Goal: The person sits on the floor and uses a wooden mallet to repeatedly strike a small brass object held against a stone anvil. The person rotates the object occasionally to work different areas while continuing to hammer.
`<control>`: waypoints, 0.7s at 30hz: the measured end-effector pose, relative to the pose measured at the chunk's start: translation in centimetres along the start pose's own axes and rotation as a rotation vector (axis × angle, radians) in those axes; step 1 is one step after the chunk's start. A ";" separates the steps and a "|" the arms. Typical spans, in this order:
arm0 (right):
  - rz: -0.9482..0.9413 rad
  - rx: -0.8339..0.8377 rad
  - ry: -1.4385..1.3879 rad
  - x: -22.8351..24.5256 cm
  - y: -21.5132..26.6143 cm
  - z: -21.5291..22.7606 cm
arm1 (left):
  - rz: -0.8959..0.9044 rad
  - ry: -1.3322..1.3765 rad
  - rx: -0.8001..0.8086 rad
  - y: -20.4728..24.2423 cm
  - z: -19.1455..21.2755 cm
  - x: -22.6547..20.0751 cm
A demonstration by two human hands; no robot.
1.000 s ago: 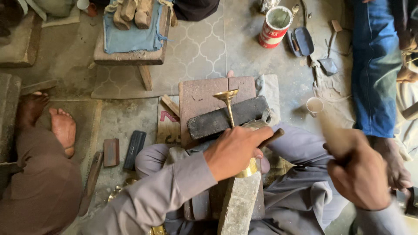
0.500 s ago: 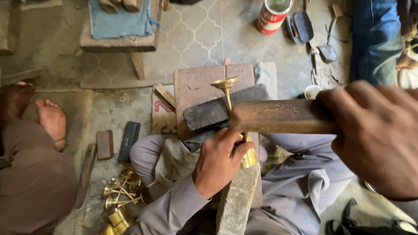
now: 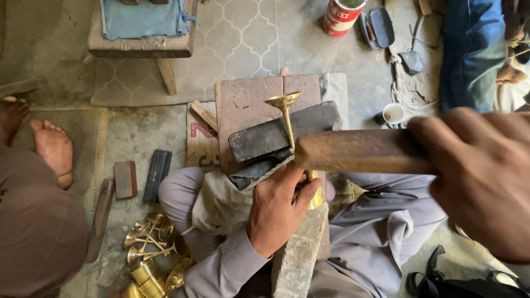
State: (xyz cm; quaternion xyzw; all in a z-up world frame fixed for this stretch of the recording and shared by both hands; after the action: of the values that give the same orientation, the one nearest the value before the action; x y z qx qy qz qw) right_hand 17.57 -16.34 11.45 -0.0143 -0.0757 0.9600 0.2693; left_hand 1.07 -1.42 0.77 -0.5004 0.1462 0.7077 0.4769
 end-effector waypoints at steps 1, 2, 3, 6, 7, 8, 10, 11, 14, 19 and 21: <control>0.003 -0.009 0.014 0.2 0.3 0.0 | 0.009 -0.007 0.010 0.1 0.0 0.1; 0.007 -0.017 0.028 0.2 0.4 0.0 | 0.020 -0.014 0.018 0.2 -0.1 0.2; -0.042 -0.087 -0.053 0.1 0.5 0.1 | 0.031 -0.021 0.025 0.3 -0.3 0.3; -0.099 0.061 0.075 -0.6 0.5 -1.3 | 0.037 -0.036 0.015 0.2 -0.5 0.6; -0.107 0.169 0.182 -1.0 0.6 -2.1 | 0.067 -0.016 -0.017 -0.1 -0.4 1.0; -0.089 0.076 0.055 -1.3 0.7 -1.9 | 0.101 0.007 -0.050 -0.4 -0.4 1.4; -0.052 -0.111 -0.199 -2.0 1.3 -1.2 | 0.156 0.105 -0.117 -0.4 0.3 2.1; -0.094 -0.126 -0.232 -2.5 1.7 -1.4 | 0.176 0.179 -0.152 -0.3 0.9 2.4; -0.119 -0.176 -0.311 -3.1 2.4 -2.1 | 0.231 0.258 -0.129 -0.3 1.1 3.0; -0.027 -0.202 -0.197 -1.5 0.5 -1.4 | 0.225 0.237 -0.132 -0.4 0.4 2.8; -0.006 -0.206 -0.135 -0.1 -0.7 -0.6 | 0.175 0.249 -0.183 -0.2 0.4 2.2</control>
State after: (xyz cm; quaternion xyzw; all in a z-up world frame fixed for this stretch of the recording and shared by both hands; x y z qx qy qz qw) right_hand 18.08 -15.69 10.97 0.0230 -0.1918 0.9450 0.2638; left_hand 0.88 0.12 -0.86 -0.6110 0.1822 0.6894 0.3439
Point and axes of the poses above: each hand's wrist, its own y-axis away from the middle knuckle, its own z-axis out of the back of the hand, x = y × z, the point moved 5 cm from there along -y, towards the middle knuckle, and after that the axes turned 3 degrees about -x, right-handed, at the moved point
